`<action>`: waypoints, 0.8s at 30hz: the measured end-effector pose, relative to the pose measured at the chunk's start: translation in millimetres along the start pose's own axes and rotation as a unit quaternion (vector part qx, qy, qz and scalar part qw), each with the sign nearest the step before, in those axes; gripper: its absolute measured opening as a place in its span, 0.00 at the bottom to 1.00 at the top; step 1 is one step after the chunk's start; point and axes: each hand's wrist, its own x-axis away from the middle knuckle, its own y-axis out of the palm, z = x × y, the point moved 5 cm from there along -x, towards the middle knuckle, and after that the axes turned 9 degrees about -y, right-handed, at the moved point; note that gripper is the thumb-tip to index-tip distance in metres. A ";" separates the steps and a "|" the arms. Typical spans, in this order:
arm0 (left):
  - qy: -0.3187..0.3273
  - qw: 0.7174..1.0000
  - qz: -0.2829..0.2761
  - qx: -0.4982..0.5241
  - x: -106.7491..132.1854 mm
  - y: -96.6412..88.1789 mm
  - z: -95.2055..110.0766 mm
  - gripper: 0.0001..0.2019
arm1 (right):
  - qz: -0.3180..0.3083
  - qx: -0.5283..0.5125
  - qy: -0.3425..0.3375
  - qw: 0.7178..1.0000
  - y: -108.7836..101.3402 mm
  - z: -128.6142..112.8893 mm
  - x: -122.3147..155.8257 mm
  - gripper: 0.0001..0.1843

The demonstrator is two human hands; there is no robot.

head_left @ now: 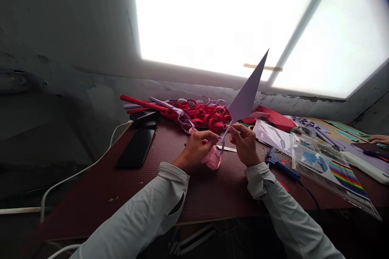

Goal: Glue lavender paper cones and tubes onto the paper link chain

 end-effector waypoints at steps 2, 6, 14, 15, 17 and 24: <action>-0.007 1.000 -0.005 -0.002 -0.9 0.8 -2.0 0.15 | -0.025 0.017 -0.003 1.000 3.8 -3.6 -3.5 0.13; -0.024 1.000 0.000 0.002 -2.0 -0.2 -3.5 0.16 | -0.095 0.086 -0.044 0.991 12.6 -20.1 -19.0 0.15; -0.070 0.995 -0.008 0.075 0.1 -5.4 0.4 0.30 | -0.132 -0.007 0.040 0.990 28.7 -9.9 -36.4 0.19; -0.071 0.995 -0.007 0.073 -0.2 -5.4 -0.5 0.32 | -0.129 -0.028 0.057 0.990 30.6 -3.8 -33.5 0.19; -0.067 0.996 0.002 0.052 -1.4 -5.6 -2.8 0.32 | -0.129 -0.057 0.088 0.986 34.3 7.4 -26.1 0.20; -0.058 0.997 -0.008 0.056 -3.3 -1.1 -4.5 0.23 | -0.160 -0.083 0.125 0.976 42.7 20.0 -10.6 0.21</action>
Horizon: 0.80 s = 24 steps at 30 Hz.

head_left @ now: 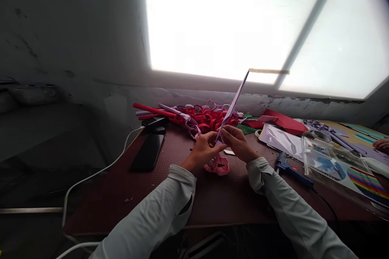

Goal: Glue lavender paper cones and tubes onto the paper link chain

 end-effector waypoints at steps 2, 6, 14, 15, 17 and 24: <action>-0.001 1.000 -0.002 0.008 1.5 0.9 1.9 0.21 | -0.004 -0.003 -0.002 1.000 0.3 -0.7 -0.1 0.21; -0.011 0.999 -0.017 0.049 2.0 0.8 3.9 0.22 | 0.001 -0.011 0.012 1.000 -2.5 -0.7 -0.1 0.21; -0.070 0.982 0.065 0.162 -6.2 -21.9 -5.3 0.24 | -0.038 -0.042 0.073 0.996 4.2 -6.9 7.1 0.21; -0.079 0.979 0.041 0.184 -6.2 -20.7 -6.1 0.23 | -0.054 -0.043 0.074 0.995 7.1 -8.6 8.6 0.21; -0.090 0.970 -0.013 0.228 -5.2 -16.6 -6.5 0.21 | -0.085 -0.049 0.070 0.993 12.6 -11.5 11.1 0.21; -0.101 0.943 -0.075 0.307 -0.4 -10.2 -7.5 0.18 | -0.117 -0.079 0.097 0.985 19.1 -8.5 14.1 0.19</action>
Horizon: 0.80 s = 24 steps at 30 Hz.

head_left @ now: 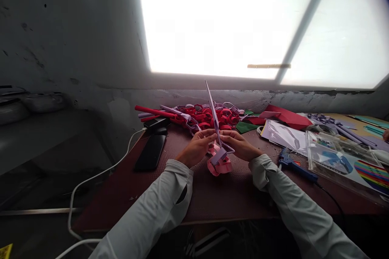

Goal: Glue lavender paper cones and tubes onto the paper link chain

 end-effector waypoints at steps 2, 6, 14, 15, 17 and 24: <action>0.006 1.000 0.000 0.004 0.6 0.7 0.3 0.17 | 0.001 -0.002 -0.002 1.000 0.5 1.0 -0.2 0.19; 0.026 0.999 0.019 -0.003 0.6 -1.2 2.6 0.18 | 0.019 -0.001 -0.010 1.000 0.4 1.4 0.0 0.21; 0.099 0.991 0.089 -0.006 0.0 -14.2 20.2 0.15 | 0.123 -0.011 -0.083 0.989 -14.0 -8.6 -0.9 0.25; 0.112 0.988 0.103 -0.002 0.4 -16.2 22.6 0.16 | 0.134 -0.003 -0.098 0.986 -16.1 -9.4 -0.6 0.25; 0.131 0.984 0.121 0.000 1.2 -18.3 25.8 0.17 | 0.142 0.028 -0.122 0.982 -17.9 -9.9 -0.1 0.23; 0.143 0.984 0.100 -0.041 4.3 -10.9 26.8 0.19 | 0.140 0.100 -0.127 0.977 -13.6 -5.5 -1.9 0.23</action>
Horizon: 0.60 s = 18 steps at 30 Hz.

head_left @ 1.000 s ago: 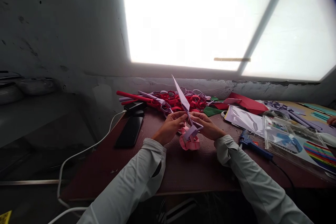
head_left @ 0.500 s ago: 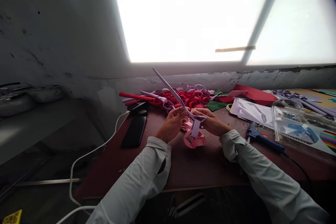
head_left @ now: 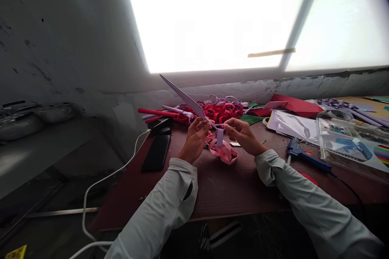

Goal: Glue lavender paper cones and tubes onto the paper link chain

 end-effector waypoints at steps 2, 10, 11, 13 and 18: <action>0.007 1.000 -0.007 0.003 0.8 0.8 0.9 0.20 | 0.001 -0.001 -0.001 1.000 0.1 0.2 -0.5 0.23; -0.011 0.999 -0.010 0.049 -4.7 -4.2 -6.7 0.19 | -0.050 0.022 -0.080 0.995 9.7 -13.2 2.6 0.17; -0.012 0.999 -0.010 0.052 -5.3 -4.7 -7.9 0.19 | -0.052 0.027 -0.090 0.994 11.1 -15.2 3.1 0.16; -0.017 0.998 -0.010 0.053 -6.2 -5.6 -9.6 0.18 | -0.051 0.036 -0.102 0.993 12.6 -17.5 3.9 0.15; -0.038 0.999 -0.003 0.013 -5.7 -8.2 -10.7 0.17 | -0.050 0.046 -0.111 0.991 9.8 -16.4 3.7 0.12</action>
